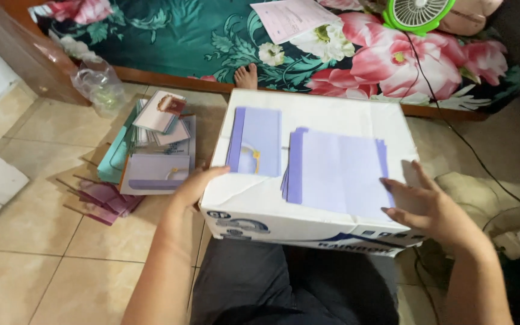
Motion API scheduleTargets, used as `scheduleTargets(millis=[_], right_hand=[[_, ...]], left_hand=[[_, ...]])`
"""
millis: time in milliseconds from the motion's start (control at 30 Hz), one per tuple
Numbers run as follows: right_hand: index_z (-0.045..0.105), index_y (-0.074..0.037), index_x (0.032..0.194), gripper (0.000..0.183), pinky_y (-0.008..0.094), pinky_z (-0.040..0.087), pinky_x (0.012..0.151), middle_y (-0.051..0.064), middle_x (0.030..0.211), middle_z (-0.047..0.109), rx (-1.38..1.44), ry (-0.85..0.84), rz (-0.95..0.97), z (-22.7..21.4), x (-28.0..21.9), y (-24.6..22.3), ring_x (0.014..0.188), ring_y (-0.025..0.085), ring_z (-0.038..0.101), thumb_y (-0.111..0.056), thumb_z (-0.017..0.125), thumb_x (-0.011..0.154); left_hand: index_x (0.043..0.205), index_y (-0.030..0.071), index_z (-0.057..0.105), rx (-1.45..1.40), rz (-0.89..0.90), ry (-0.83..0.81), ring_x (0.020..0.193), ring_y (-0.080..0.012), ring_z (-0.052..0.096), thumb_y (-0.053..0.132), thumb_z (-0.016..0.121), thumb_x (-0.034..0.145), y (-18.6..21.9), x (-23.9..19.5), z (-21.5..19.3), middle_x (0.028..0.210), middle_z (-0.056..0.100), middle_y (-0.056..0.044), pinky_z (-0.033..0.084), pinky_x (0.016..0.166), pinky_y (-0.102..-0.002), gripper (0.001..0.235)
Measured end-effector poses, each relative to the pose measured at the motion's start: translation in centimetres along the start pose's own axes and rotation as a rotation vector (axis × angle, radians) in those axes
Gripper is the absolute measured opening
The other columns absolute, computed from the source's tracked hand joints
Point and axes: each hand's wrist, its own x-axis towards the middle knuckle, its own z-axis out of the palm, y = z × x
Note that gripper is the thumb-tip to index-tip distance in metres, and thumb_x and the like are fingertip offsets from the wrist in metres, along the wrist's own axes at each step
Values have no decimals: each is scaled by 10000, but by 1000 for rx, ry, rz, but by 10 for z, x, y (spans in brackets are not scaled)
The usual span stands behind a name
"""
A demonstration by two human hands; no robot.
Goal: Folding individual purple paper sheets into inserts and stacking them neatly on a white box.
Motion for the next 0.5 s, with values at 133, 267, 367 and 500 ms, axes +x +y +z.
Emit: scheduleTargets(millis=[133,267,367,500], right_hand=[[710,-143,1299,684,428,428,1033,170,1670,377,-57,94,-134,-35,10,-39,1405,348,491,-324,839,653],[668,-118,1327,756,445,312,1167,158,1669,378,87,141,-71,-52,29,-44,1502,342,380,-195,850,597],[645,-83,1347,741,500,277,1181,214,1668,348,85,201,-81,-49,41,-39,1513,401,334,-223,827,643],[644,-86,1336,743,468,291,1189,198,1665,363,234,286,-78,-26,66,-32,1508,365,357,-145,837,621]], left_hand=[[1036,-71,719,-2,144,49,534,-194,555,355,634,857,61,-16,0,733,669,-147,351,433,-291,470],[1391,57,559,-44,198,109,959,-219,649,321,663,802,117,-7,9,1157,693,-155,498,769,-285,655],[1518,132,495,-40,309,59,1109,-200,641,265,640,819,139,13,13,1318,681,-121,493,883,-267,726],[1569,168,414,-3,289,48,1221,-236,605,297,614,834,137,44,12,1426,621,-142,478,952,-295,773]])
